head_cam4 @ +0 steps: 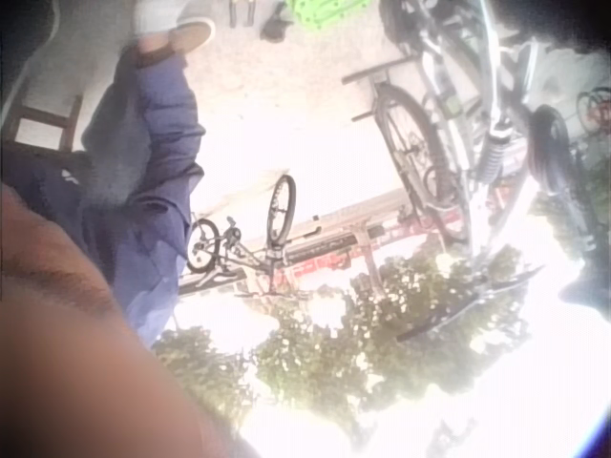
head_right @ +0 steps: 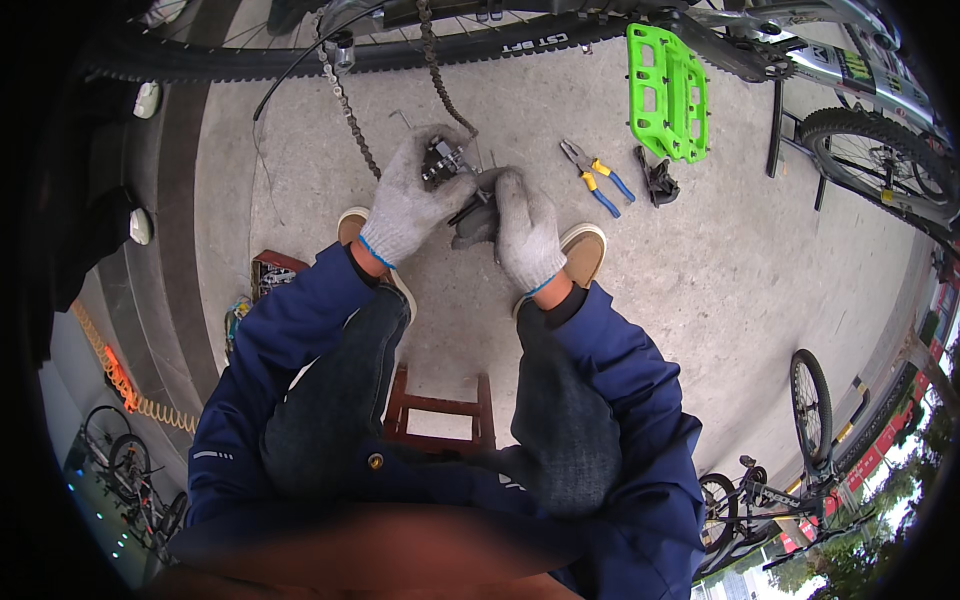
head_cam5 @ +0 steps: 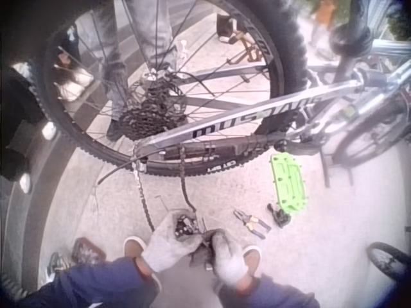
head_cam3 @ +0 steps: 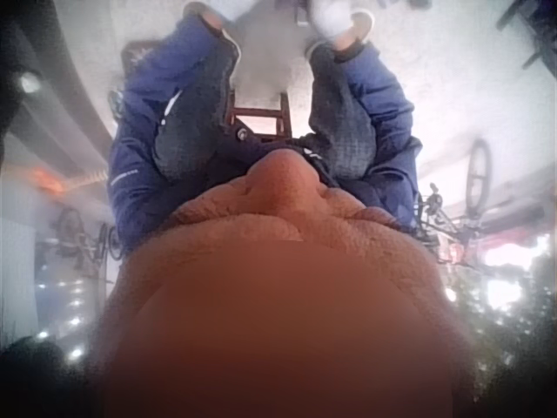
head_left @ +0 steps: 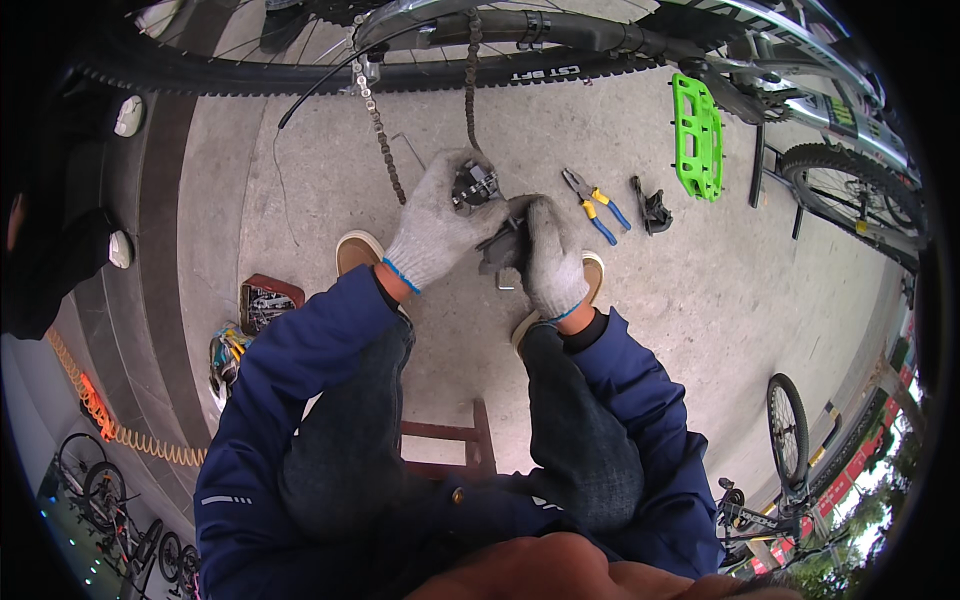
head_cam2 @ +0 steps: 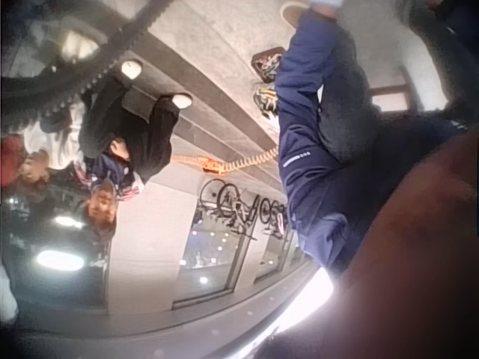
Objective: The person uses a chain tool to remove a link from a bicycle chain, then routes the chain through the rear derailleur and around the cassette. They adjust the derailleur and spin the rear wheel to test the chain movement.
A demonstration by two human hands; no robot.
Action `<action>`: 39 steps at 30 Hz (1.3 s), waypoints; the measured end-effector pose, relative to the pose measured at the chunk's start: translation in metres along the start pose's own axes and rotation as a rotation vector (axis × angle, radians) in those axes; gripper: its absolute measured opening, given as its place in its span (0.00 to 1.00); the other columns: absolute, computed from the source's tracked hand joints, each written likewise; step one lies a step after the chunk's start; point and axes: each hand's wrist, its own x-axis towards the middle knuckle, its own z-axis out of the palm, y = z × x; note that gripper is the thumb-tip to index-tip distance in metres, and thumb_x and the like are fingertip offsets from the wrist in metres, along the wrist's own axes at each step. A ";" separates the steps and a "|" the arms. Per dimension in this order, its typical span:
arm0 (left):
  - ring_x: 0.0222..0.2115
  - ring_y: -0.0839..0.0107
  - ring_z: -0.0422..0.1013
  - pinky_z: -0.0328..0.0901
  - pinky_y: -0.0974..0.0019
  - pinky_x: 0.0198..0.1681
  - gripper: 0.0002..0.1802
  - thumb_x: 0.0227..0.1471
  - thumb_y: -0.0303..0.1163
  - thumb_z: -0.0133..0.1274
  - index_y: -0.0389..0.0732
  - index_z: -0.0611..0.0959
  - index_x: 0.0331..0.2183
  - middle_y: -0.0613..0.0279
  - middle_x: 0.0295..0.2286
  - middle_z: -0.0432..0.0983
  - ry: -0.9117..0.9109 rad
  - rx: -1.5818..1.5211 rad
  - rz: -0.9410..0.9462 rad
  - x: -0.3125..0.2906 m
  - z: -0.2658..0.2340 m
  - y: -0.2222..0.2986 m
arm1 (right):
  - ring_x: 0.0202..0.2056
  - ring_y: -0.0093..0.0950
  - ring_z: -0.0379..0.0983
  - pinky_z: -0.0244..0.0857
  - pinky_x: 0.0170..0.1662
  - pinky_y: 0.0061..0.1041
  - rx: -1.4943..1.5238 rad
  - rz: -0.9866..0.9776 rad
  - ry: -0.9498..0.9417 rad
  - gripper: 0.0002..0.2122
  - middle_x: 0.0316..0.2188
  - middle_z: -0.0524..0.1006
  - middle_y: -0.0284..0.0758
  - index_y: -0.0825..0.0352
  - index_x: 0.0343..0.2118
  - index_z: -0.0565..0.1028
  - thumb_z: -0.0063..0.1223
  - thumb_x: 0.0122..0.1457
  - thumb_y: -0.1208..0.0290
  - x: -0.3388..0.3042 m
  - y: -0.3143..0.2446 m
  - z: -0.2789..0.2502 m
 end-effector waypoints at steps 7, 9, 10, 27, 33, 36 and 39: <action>0.42 0.73 0.75 0.73 0.66 0.48 0.30 0.50 0.29 0.71 0.39 0.77 0.53 0.61 0.41 0.77 -0.034 0.028 0.083 -0.003 -0.002 -0.003 | 0.22 0.27 0.74 0.65 0.22 0.25 0.629 0.593 -0.113 0.24 0.28 0.80 0.35 0.67 0.41 0.78 0.40 0.77 0.48 0.011 0.002 -0.013; 0.41 0.74 0.76 0.74 0.67 0.47 0.29 0.50 0.28 0.71 0.39 0.77 0.52 0.61 0.41 0.77 -0.028 -0.024 0.057 0.000 -0.002 -0.005 | 0.26 0.31 0.79 0.74 0.29 0.31 0.278 0.415 -0.065 0.20 0.31 0.81 0.38 0.69 0.48 0.77 0.44 0.75 0.53 0.011 0.000 -0.013; 0.40 0.75 0.76 0.74 0.67 0.47 0.29 0.50 0.28 0.71 0.39 0.77 0.52 0.62 0.41 0.78 -0.027 -0.049 0.045 0.003 -0.002 -0.006 | 0.28 0.33 0.81 0.78 0.33 0.34 0.077 0.331 -0.008 0.19 0.33 0.82 0.40 0.70 0.51 0.77 0.47 0.75 0.56 0.011 -0.002 -0.013; 0.40 0.75 0.76 0.75 0.67 0.45 0.30 0.52 0.32 0.72 0.36 0.78 0.53 0.60 0.40 0.79 0.018 -0.099 -0.104 -0.004 -0.007 0.006 | 0.44 0.49 0.80 0.75 0.46 0.44 -1.372 -0.563 -0.052 0.21 0.41 0.83 0.43 0.65 0.48 0.80 0.71 0.52 0.62 -0.004 -0.042 0.001; 0.40 0.75 0.77 0.74 0.68 0.46 0.30 0.52 0.32 0.72 0.37 0.77 0.53 0.60 0.41 0.79 -0.002 -0.173 -0.134 -0.008 -0.005 0.006 | 0.31 0.44 0.83 0.76 0.35 0.41 -1.032 -0.557 0.055 0.14 0.29 0.82 0.44 0.69 0.47 0.77 0.59 0.64 0.66 -0.005 -0.025 0.009; 0.40 0.75 0.77 0.74 0.68 0.47 0.30 0.52 0.30 0.71 0.37 0.77 0.54 0.60 0.41 0.79 -0.019 -0.179 -0.097 -0.008 -0.005 0.003 | 0.26 0.37 0.82 0.76 0.30 0.37 -0.538 -0.444 0.085 0.13 0.26 0.81 0.43 0.69 0.46 0.76 0.49 0.72 0.64 -0.005 -0.013 0.012; 0.40 0.76 0.77 0.74 0.69 0.47 0.28 0.54 0.26 0.68 0.36 0.76 0.55 0.61 0.41 0.80 -0.037 -0.161 -0.042 -0.007 -0.006 0.002 | 0.23 0.32 0.81 0.75 0.26 0.33 -0.203 -0.190 0.009 0.18 0.26 0.81 0.41 0.69 0.45 0.76 0.42 0.76 0.57 -0.003 -0.008 0.009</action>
